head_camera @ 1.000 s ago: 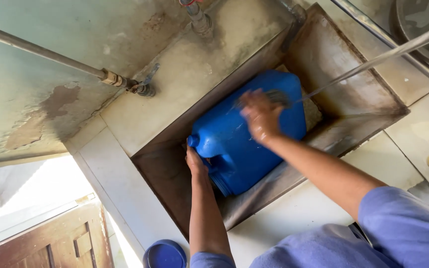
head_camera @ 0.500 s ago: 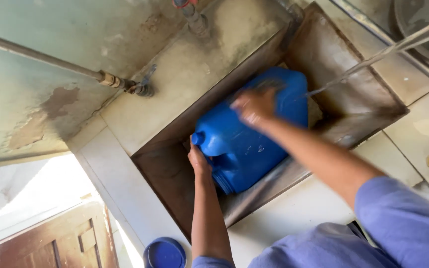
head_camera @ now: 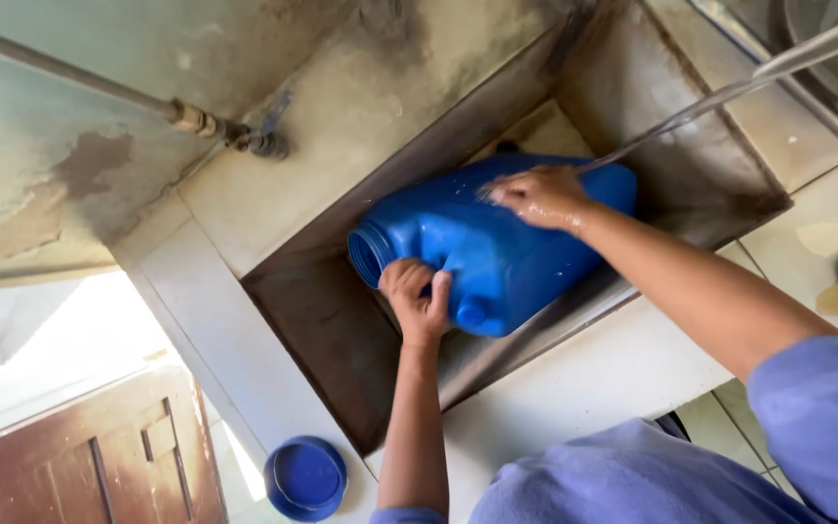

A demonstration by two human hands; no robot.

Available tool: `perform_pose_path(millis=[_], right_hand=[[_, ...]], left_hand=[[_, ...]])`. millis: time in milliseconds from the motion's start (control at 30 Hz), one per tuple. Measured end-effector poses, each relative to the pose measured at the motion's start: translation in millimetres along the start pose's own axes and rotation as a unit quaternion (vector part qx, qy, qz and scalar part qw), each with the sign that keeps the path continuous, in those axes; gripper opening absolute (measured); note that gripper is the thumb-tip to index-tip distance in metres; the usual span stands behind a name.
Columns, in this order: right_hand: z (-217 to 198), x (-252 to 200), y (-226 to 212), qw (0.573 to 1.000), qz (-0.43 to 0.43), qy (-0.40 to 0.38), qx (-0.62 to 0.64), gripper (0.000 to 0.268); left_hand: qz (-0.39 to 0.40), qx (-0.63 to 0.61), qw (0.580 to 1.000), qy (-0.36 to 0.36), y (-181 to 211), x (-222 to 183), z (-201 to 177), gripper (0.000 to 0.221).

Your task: Scrub and clean plastic water containers using various brushes and running water in a sink.

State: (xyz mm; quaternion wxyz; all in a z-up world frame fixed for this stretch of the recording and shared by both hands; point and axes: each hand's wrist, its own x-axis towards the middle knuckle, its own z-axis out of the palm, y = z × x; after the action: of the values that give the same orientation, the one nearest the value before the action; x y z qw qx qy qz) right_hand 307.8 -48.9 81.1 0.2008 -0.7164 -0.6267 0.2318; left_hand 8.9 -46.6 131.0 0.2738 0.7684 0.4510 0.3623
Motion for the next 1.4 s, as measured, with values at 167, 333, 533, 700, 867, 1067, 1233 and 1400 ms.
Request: perform_pose_path(millis=[167, 333, 533, 700, 867, 1067, 1233, 1400], right_hand=[[108, -11, 108, 0.985, 0.130, -0.115, -0.008, 0.035], [45, -31, -145, 0.987, -0.105, -0.122, -0.003, 0.041], [241, 25, 206, 0.989, -0.098, -0.040, -0.105, 0.016], [99, -9, -11, 0.983, -0.141, -0.077, -0.086, 0.017], [74, -24, -171, 0.978, -0.172, -0.095, -0.076, 0.019], [10, -78, -162, 0.988, -0.070, -0.123, -0.056, 0.016], [-63, -128, -152, 0.980, -0.128, 0.145, -0.037, 0.024], [-82, -95, -64, 0.968, 0.029, 0.189, 0.160, 0.015]], left_hand=[[-0.447, -0.019, 0.881, 0.150, -37, -42, 6, 0.082], [-0.621, -0.327, 0.705, 0.104, -134, -76, 30, 0.043], [-0.616, -0.295, 0.723, 0.106, -136, -90, 36, 0.030], [-0.624, -0.351, 0.682, 0.148, -123, -74, 32, 0.031], [-0.597, -0.362, 0.700, 0.148, -87, -65, 48, 0.048], [-0.607, -0.408, 0.666, 0.147, -42, -45, 50, 0.043], [-0.599, -0.567, 0.523, 0.216, 16, -21, 86, 0.050], [-0.548, -0.644, 0.485, 0.223, 66, 27, 92, 0.056]])
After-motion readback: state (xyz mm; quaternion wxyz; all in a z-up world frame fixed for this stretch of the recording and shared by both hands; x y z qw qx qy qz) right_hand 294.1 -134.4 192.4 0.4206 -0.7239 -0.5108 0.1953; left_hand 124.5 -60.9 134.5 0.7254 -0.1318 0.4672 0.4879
